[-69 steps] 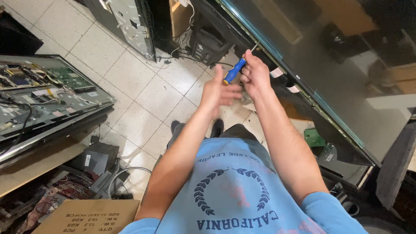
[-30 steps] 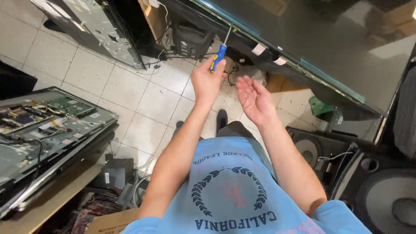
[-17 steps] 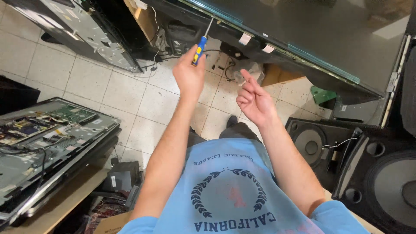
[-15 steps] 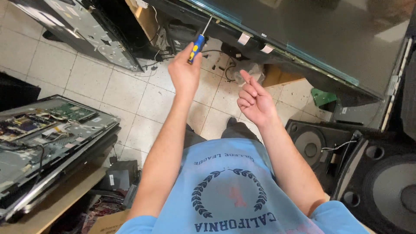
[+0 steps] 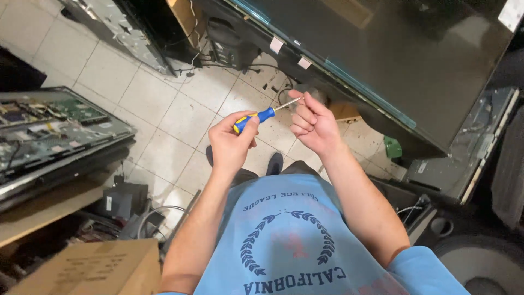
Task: Disassembling a television by prying the screen panel from the frame and moving it to a workbench.
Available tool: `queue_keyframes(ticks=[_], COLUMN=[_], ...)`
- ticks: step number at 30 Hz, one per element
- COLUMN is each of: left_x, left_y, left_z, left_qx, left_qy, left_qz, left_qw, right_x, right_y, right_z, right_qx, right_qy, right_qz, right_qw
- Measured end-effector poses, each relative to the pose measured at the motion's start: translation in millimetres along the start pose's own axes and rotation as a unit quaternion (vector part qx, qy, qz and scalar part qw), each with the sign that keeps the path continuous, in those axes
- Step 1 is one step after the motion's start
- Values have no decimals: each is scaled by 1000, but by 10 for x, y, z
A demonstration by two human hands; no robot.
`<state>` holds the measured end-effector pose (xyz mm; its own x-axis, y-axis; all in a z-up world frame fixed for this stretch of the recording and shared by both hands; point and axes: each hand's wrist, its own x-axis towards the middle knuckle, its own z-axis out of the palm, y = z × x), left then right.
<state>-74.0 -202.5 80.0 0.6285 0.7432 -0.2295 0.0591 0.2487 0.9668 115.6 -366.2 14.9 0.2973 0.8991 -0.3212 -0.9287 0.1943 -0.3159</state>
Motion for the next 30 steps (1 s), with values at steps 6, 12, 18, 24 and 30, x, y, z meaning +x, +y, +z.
queue_keyframes(ticks=[6, 12, 18, 24, 30], left_x=[-289, -380, -262, -42, 349], left_y=[-19, 13, 26, 16, -671], left_z=[155, 87, -129, -264, 18], left_qx=[-2, 10, 35, 155, 236], left_qy=[49, 57, 30, -35, -30], left_qz=[-20, -10, 1, 241, 277], left_qw=[999, 998, 999, 957, 931], right_x=[-76, -39, 122, 398, 887], right_y=[-127, -68, -24, -106, -225], right_z=[-86, 77, 199, 339, 379], right_qx=[-42, -112, -191, -244, -154], right_qy=[-17, 6, 22, 93, 178], right_qz=[33, 22, -16, -3, -47], right_qw=[998, 993, 981, 965, 971])
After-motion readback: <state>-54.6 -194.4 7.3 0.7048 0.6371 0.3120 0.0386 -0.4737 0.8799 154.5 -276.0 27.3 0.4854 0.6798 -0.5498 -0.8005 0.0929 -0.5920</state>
